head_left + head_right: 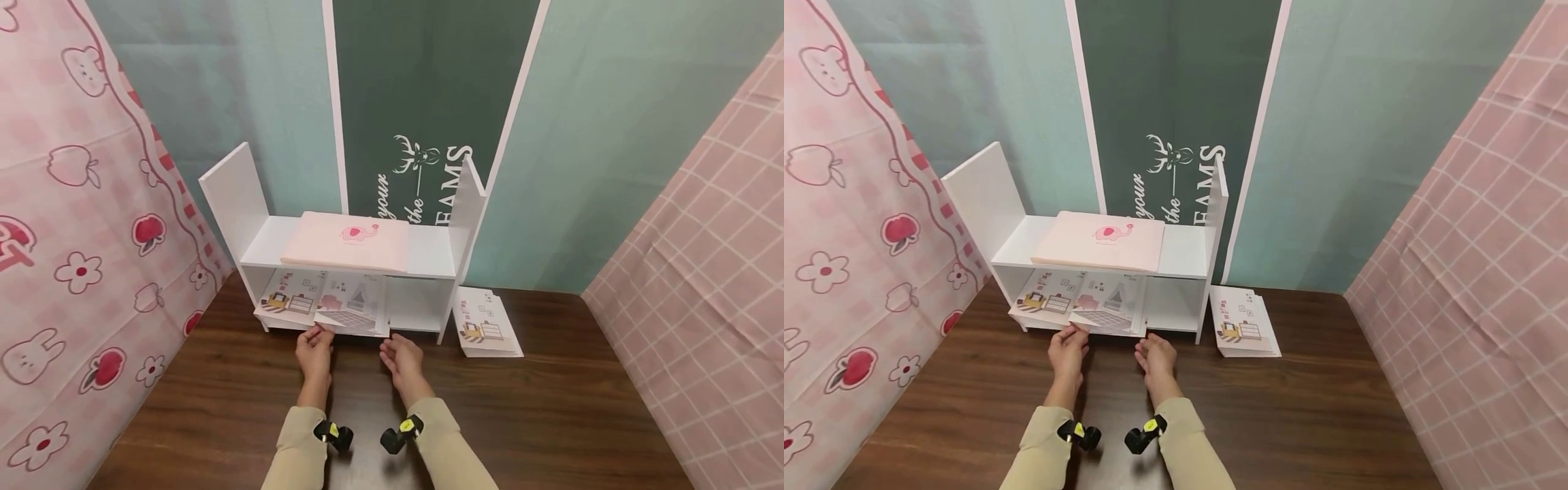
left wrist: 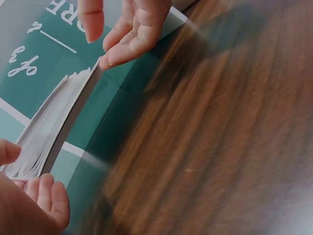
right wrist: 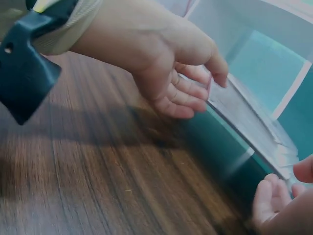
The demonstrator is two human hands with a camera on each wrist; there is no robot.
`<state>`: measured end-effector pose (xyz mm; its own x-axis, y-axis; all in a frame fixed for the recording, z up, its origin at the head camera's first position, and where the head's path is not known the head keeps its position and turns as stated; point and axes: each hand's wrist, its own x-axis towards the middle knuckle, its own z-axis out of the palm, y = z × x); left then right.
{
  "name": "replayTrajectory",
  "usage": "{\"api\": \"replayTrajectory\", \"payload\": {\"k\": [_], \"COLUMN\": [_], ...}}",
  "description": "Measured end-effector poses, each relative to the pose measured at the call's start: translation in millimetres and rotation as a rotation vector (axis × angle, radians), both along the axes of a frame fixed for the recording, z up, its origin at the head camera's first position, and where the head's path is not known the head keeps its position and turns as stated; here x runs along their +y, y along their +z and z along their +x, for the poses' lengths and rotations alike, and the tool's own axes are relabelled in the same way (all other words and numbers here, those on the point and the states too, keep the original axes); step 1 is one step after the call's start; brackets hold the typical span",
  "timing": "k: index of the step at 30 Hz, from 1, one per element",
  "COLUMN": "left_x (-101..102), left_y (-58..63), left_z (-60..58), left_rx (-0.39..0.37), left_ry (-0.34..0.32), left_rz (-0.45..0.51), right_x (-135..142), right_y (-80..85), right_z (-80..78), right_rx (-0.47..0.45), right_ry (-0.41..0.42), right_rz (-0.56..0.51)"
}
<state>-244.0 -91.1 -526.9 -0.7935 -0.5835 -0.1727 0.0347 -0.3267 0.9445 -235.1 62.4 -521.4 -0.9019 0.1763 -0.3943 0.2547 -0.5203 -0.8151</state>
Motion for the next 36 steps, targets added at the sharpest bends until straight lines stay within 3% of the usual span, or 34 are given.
{"api": "replayTrajectory", "payload": {"k": [7, 17, 24, 28, 32, 36], "left_x": [13.3, 16.7, 19.7, 18.8, 18.1, 19.7], "left_y": [-2.5, 6.0, 12.1, 13.6, 18.7, 26.9], "left_z": [20.9, 35.7, 43.9, 47.8, 53.4, 59.4], "left_rx": [-0.093, -0.126, -0.075, -0.022, -0.045, -0.081], "left_ry": [-0.141, -0.383, -0.484, -0.553, -0.680, -0.772], "left_rz": [-0.172, -0.419, -0.810, -1.044, -1.302, -1.432], "right_x": [16.6, 47.9, 64.6, 69.1, 71.8, 73.8], "right_y": [10.3, 12.9, 16.7, 24.0, 31.7, 37.8], "right_z": [16.6, 26.4, 30.2, 34.1, 38.5, 43.3], "right_rx": [0.016, 0.146, 0.329, 0.351, 0.339, 0.323], "right_ry": [0.105, 0.292, 0.415, 0.524, 0.671, 0.785], "right_rz": [0.202, 0.597, 0.949, 1.182, 1.389, 1.488]}}
